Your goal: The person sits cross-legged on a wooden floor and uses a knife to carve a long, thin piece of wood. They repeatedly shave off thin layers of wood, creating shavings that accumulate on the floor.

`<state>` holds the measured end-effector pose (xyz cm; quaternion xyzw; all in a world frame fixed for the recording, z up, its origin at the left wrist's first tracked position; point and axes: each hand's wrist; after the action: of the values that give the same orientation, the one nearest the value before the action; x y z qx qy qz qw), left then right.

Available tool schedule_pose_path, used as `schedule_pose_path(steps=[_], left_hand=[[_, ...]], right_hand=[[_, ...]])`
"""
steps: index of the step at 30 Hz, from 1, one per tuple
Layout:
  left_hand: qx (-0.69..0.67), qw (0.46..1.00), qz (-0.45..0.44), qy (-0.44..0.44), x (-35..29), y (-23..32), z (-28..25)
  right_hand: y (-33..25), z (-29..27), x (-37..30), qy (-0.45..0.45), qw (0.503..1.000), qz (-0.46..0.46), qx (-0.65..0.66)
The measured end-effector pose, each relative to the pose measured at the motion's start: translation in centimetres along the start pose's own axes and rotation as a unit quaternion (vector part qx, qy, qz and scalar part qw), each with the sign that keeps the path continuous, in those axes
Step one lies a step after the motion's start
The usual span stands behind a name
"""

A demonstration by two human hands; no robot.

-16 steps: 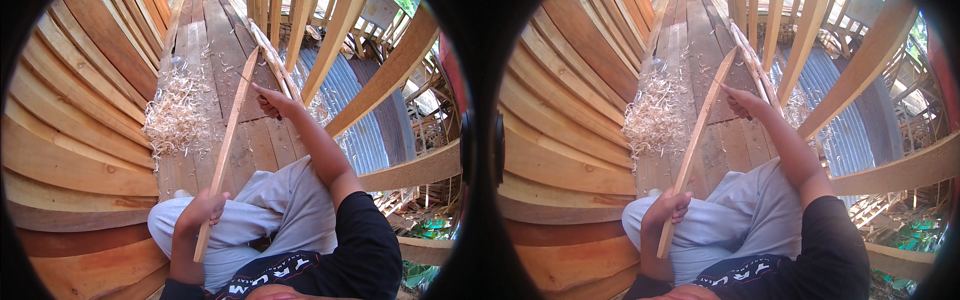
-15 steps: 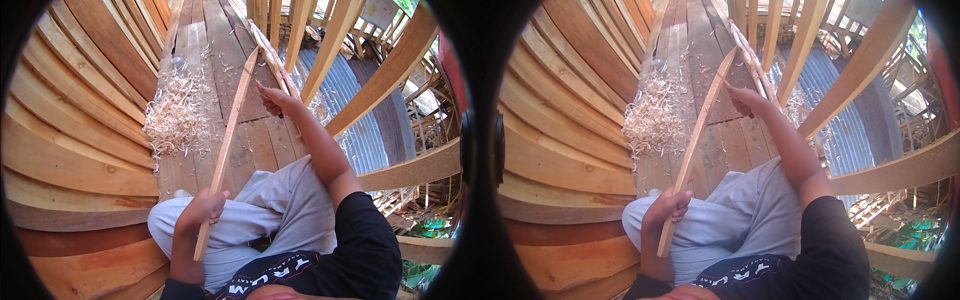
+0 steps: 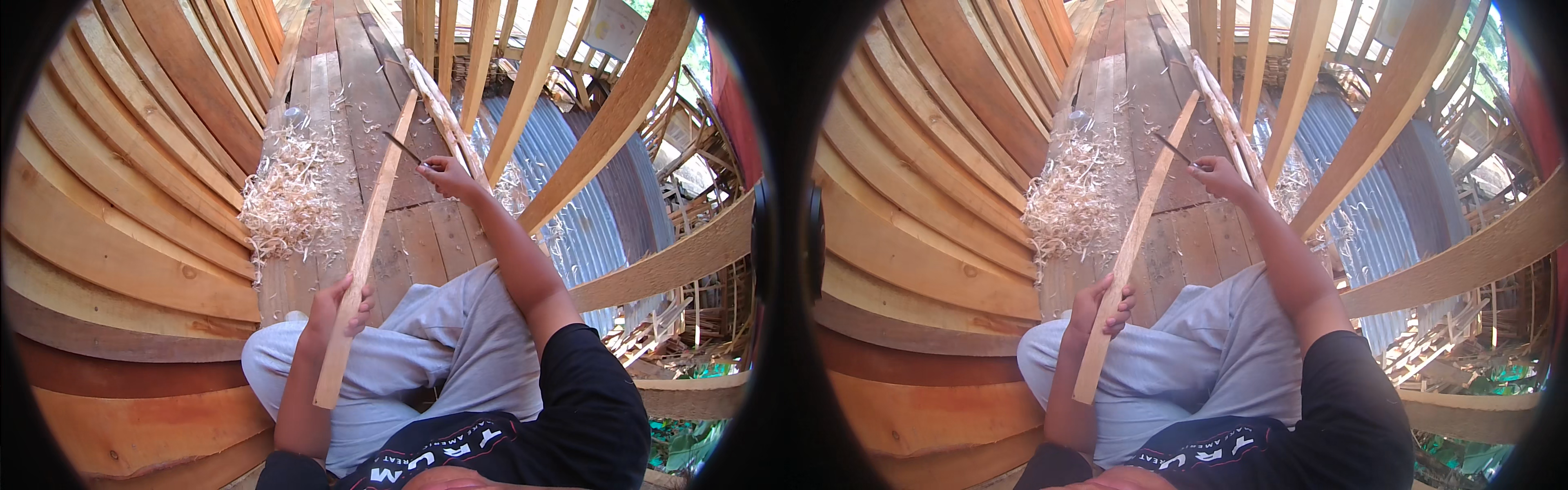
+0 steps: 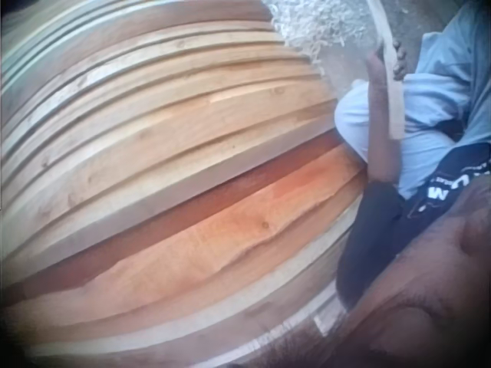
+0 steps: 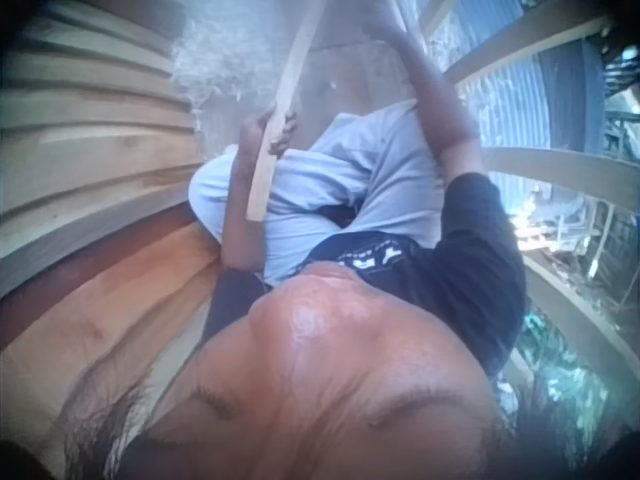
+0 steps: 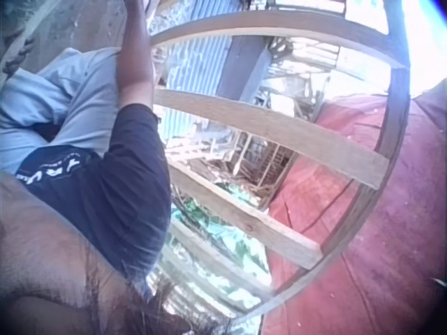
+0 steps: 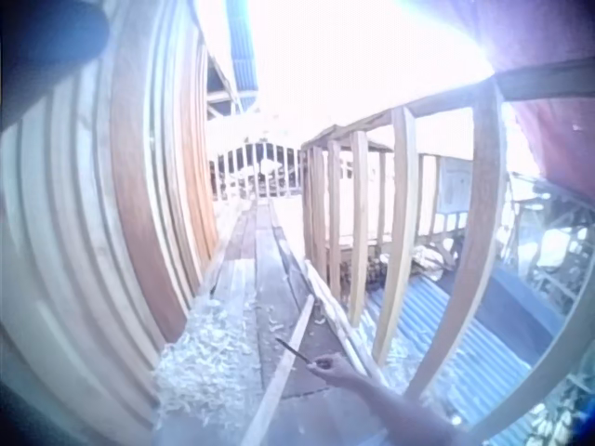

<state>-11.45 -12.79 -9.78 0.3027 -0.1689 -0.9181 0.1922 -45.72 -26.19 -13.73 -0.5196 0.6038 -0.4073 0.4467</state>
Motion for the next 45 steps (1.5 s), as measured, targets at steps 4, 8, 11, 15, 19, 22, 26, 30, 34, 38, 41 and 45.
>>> schedule_pose_path(steps=[4,8,11,15,19,22,26,30,34,38,41,45], left_hand=[[0.009,1.0,0.004,0.014,0.5,0.0,0.3],[0.053,0.995,0.02,0.084,0.8,-0.9,0.2],[0.08,0.993,0.014,0.082,1.2,-0.9,0.4],[0.108,0.988,0.021,0.111,1.2,-1.0,0.2],[0.142,0.978,0.022,0.149,1.3,-1.3,0.5],[0.173,0.97,0.025,0.17,1.3,-1.3,0.7],[0.182,0.967,0.031,0.173,1.1,-1.2,0.5],[0.193,0.967,0.032,0.165,1.3,-1.2,0.6],[0.202,0.964,0.032,0.168,1.3,-1.1,0.5],[0.191,0.966,0.021,0.171,1.3,-0.9,0.8],[0.191,0.968,0.034,0.158,1.2,-1.0,0.7],[0.096,0.988,0.007,0.117,0.7,-0.6,-0.1]], right_hand=[[1.0,1.2,0.1,0.005,0.989,-0.086,-0.123],[0.9,2.0,-0.1,-0.035,0.987,-0.03,-0.151],[1.3,2.5,-0.2,-0.006,0.996,-0.051,-0.075],[0.6,2.6,0.1,-0.051,0.997,0.052,-0.021],[1.7,3.8,0.8,-0.097,0.992,0.027,-0.081],[1.9,3.6,1.1,-0.114,0.988,0.017,-0.105],[1.0,4.9,0.8,-0.101,0.967,-0.061,-0.226],[0.6,5.0,1.0,-0.096,0.959,-0.031,-0.264],[0.2,4.6,0.8,-0.199,0.964,0.174,-0.034],[0.2,3.9,1.7,-0.249,0.924,0.26,0.128],[-0.4,2.7,1.6,-0.218,0.933,0.247,0.148],[-1.4,0.5,2.6,0.067,0.965,0.202,0.15]])
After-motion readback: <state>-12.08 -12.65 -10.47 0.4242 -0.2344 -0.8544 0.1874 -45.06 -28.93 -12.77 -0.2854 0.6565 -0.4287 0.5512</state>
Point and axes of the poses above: each hand's wrist, its own x-axis towards the middle knuckle, its own z-axis out of the palm, y = z × x
